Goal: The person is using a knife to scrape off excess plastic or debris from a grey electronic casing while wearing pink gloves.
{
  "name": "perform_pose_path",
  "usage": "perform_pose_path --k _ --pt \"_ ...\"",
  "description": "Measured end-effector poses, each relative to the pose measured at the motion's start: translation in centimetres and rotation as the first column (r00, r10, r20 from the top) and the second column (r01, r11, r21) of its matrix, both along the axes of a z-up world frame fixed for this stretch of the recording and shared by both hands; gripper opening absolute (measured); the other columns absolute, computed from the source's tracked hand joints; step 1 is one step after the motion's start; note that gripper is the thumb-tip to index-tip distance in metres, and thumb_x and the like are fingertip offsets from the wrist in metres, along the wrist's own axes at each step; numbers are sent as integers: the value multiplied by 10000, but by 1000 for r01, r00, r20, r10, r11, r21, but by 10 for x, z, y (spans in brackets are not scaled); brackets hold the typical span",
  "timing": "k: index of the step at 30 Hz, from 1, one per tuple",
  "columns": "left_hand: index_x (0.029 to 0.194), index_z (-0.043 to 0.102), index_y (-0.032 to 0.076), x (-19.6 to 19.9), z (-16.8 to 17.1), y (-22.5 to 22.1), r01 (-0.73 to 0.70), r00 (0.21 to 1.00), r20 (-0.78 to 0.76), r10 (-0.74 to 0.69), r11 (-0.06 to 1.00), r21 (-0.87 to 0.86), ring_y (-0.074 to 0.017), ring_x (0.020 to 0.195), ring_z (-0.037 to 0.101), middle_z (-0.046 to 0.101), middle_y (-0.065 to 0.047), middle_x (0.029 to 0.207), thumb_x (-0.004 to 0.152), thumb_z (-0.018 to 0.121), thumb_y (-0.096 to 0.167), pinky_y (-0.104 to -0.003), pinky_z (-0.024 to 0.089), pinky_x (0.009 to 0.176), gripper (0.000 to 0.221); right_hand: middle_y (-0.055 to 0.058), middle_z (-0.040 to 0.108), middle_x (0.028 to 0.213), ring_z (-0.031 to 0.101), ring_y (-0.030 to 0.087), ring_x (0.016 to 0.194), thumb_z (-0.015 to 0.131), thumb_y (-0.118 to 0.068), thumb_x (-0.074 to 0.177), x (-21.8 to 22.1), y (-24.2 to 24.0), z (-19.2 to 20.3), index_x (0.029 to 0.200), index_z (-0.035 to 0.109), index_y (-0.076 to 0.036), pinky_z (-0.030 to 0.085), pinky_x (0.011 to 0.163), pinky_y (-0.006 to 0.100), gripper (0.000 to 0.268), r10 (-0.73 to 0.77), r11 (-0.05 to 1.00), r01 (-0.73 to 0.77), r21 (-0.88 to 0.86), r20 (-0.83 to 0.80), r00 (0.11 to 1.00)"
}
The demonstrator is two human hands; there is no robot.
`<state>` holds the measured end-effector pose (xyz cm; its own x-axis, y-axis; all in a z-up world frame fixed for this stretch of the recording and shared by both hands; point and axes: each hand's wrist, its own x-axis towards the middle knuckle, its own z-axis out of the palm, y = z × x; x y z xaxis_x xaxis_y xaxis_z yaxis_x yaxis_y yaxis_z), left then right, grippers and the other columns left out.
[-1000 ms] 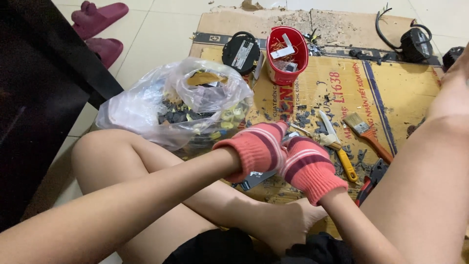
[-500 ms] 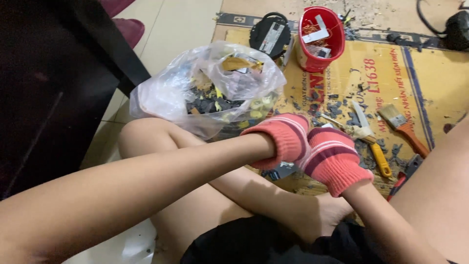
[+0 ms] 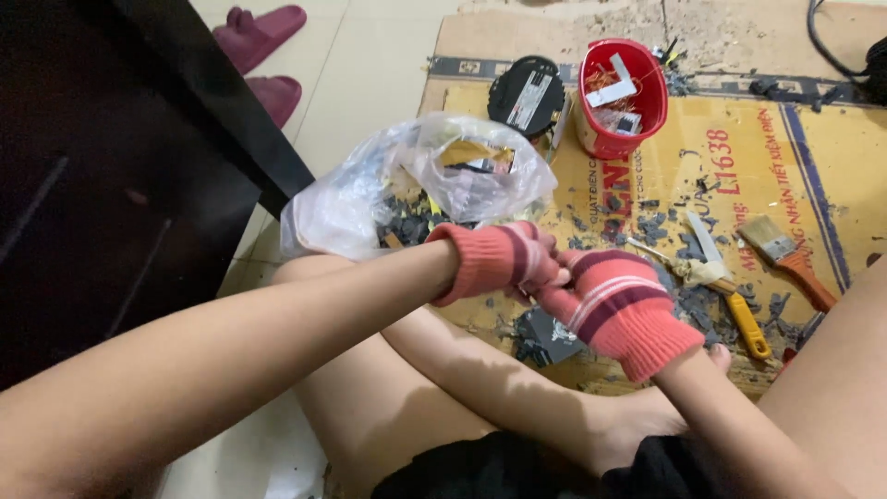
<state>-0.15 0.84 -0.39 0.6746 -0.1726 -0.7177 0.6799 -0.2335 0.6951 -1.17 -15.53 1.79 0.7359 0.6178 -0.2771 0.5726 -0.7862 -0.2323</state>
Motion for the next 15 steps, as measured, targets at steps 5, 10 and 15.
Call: perform_pose_path --k 5,10,15 --pt "1327 633 59 -27 53 14 117 990 73 -123 989 87 -327 1081 667 689 -188 1246 809 678 161 -448 544 945 530 100 774 946 747 299 958 525 -310 915 -12 20 38 1015 757 -172 592 861 398 287 -271 958 285 29 -226 936" --pt "1531 431 79 -30 86 -1 8 987 158 5 997 -81 -449 1340 545 460 -291 1537 716 800 62 -572 452 1107 895 147 782 1020 727 341 1074 569 -340 907 -17 19 44 1121 752 -148 580 962 480 341 -237 961 259 94 -196 951" --pt "1559 361 158 -38 137 -24 39 998 -56 -43 996 -83 -117 1109 489 491 -96 1470 886 632 128 -289 452 980 726 210 749 1062 677 396 1117 578 -312 891 -10 12 15 1148 738 -44 502 1003 544 404 -476 792 572 214 -371 798"
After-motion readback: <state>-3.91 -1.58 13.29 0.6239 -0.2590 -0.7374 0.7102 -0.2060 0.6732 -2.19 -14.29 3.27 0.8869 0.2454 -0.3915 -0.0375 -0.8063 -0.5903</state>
